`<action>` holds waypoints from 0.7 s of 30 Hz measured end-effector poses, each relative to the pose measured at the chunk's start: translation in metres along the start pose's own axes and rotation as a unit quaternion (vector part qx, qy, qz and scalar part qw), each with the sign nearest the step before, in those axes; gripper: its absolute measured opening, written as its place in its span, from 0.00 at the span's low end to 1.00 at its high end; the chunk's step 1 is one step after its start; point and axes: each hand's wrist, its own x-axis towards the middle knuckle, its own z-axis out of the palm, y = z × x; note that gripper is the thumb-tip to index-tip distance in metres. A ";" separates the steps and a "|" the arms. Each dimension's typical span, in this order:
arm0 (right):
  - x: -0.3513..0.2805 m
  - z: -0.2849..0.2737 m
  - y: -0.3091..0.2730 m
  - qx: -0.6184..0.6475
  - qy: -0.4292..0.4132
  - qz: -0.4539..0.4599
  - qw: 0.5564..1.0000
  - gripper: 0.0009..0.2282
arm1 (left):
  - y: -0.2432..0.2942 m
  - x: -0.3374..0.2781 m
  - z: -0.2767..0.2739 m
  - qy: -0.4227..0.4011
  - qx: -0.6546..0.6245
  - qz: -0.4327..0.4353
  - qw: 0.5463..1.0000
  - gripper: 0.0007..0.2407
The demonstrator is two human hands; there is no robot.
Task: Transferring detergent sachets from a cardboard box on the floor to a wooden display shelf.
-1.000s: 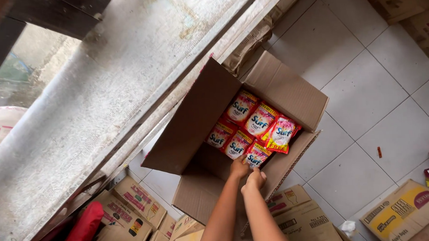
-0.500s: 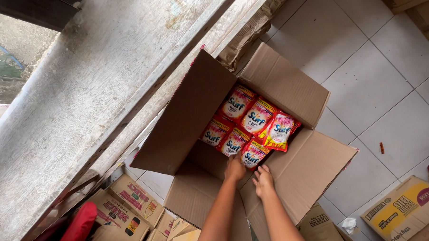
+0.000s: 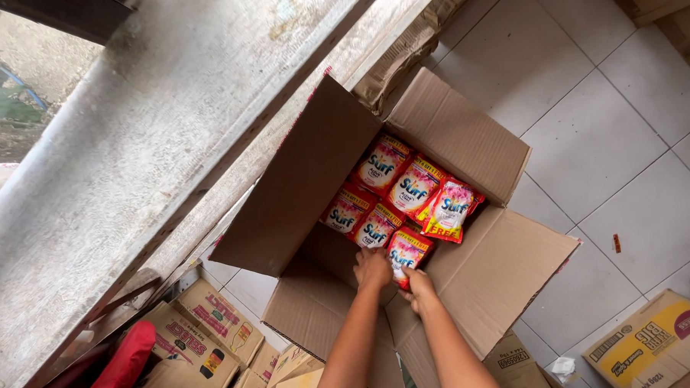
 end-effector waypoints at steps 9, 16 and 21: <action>-0.094 -0.005 -0.005 -0.132 -0.022 -0.037 0.990 0.17 | -0.061 -0.030 0.009 -0.017 -0.179 0.000 0.984 0.12; -0.258 0.015 -0.061 -0.194 -0.056 -0.095 0.975 0.15 | -0.077 -0.105 -0.018 0.050 -0.294 0.038 0.954 0.14; -0.346 0.023 -0.073 -0.147 -0.126 -0.125 0.973 0.14 | -0.067 -0.194 -0.061 0.076 -0.490 0.092 0.864 0.13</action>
